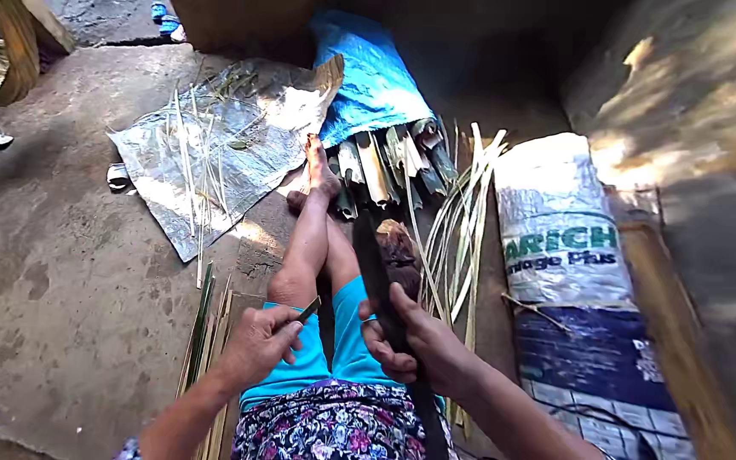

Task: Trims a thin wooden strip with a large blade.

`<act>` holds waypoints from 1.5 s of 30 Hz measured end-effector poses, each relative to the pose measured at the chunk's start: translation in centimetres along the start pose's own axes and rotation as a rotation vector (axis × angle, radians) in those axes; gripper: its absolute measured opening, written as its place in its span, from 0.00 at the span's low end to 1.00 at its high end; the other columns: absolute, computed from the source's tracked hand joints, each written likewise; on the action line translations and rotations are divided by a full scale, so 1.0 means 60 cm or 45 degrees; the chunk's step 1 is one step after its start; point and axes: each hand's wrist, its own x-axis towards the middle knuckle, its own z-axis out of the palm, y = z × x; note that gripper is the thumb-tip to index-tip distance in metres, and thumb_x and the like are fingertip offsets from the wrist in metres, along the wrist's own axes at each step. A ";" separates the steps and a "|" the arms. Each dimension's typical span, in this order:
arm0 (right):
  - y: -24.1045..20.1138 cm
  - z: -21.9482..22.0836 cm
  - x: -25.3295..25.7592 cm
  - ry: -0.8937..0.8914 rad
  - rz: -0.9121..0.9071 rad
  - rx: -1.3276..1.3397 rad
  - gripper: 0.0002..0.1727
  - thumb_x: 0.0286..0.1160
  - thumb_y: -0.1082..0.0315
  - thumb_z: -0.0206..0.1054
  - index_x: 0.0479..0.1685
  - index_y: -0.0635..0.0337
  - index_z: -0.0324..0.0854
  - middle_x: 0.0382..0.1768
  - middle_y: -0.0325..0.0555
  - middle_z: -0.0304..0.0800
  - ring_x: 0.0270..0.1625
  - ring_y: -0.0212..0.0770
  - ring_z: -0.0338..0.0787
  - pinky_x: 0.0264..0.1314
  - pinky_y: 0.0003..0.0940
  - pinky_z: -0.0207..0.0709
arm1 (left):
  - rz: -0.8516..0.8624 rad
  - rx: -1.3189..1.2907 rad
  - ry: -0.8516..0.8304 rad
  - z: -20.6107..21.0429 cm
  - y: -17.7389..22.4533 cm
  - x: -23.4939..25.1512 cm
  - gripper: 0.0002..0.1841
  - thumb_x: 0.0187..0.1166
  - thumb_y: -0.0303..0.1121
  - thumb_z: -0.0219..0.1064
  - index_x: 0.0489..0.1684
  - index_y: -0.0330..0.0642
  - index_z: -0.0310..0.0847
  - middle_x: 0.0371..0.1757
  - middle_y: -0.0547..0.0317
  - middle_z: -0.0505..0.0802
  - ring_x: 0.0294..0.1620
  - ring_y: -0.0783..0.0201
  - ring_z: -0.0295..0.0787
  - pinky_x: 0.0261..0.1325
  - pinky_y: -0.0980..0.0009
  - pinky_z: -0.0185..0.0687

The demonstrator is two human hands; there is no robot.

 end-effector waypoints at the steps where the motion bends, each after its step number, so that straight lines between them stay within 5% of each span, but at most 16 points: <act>1: 0.003 -0.001 0.004 -0.003 0.047 0.008 0.37 0.88 0.36 0.21 0.62 0.47 0.72 0.19 0.29 0.77 0.11 0.20 0.68 0.13 0.14 0.65 | -0.017 -0.241 -0.012 0.024 -0.019 0.005 0.13 0.88 0.24 0.56 0.59 0.24 0.83 0.32 0.52 0.92 0.25 0.69 0.87 0.34 0.73 0.86; 4: 0.014 -0.014 0.007 -0.082 0.126 0.082 0.40 0.88 0.35 0.19 0.81 0.45 0.66 0.18 0.28 0.75 0.09 0.19 0.64 0.10 0.14 0.60 | 0.229 -0.883 -0.141 0.076 -0.080 0.008 0.13 0.85 0.24 0.56 0.56 0.32 0.86 0.28 0.64 0.94 0.21 0.76 0.88 0.27 0.80 0.86; 7: 0.014 -0.023 0.001 -0.234 0.174 0.189 0.45 0.83 0.30 0.19 0.78 0.45 0.70 0.17 0.27 0.76 0.09 0.19 0.67 0.11 0.14 0.64 | 0.274 -1.057 -0.232 0.096 -0.082 0.007 0.14 0.84 0.28 0.61 0.60 0.36 0.87 0.27 0.67 0.93 0.21 0.79 0.84 0.24 0.84 0.80; 19: 0.018 -0.019 0.022 -0.534 0.195 0.205 0.48 0.80 0.27 0.20 0.75 0.44 0.75 0.16 0.26 0.74 0.09 0.17 0.67 0.11 0.12 0.62 | 0.318 -1.140 -0.207 0.116 -0.066 -0.017 0.15 0.84 0.35 0.66 0.63 0.41 0.88 0.28 0.69 0.92 0.23 0.84 0.81 0.27 0.88 0.76; 39: 0.021 -0.016 0.018 -0.499 0.154 0.112 0.48 0.81 0.27 0.23 0.83 0.48 0.68 0.16 0.27 0.75 0.09 0.18 0.67 0.10 0.12 0.62 | 0.371 -1.106 -0.117 0.126 -0.067 -0.022 0.14 0.84 0.33 0.65 0.61 0.39 0.89 0.29 0.69 0.91 0.24 0.83 0.81 0.27 0.88 0.76; 45: 0.020 -0.016 0.009 -0.448 0.160 0.047 0.47 0.79 0.23 0.32 0.80 0.47 0.71 0.16 0.24 0.74 0.10 0.16 0.66 0.12 0.11 0.61 | 0.365 -1.015 -0.036 0.135 -0.064 -0.025 0.13 0.84 0.30 0.63 0.59 0.36 0.88 0.27 0.71 0.91 0.23 0.84 0.82 0.27 0.88 0.77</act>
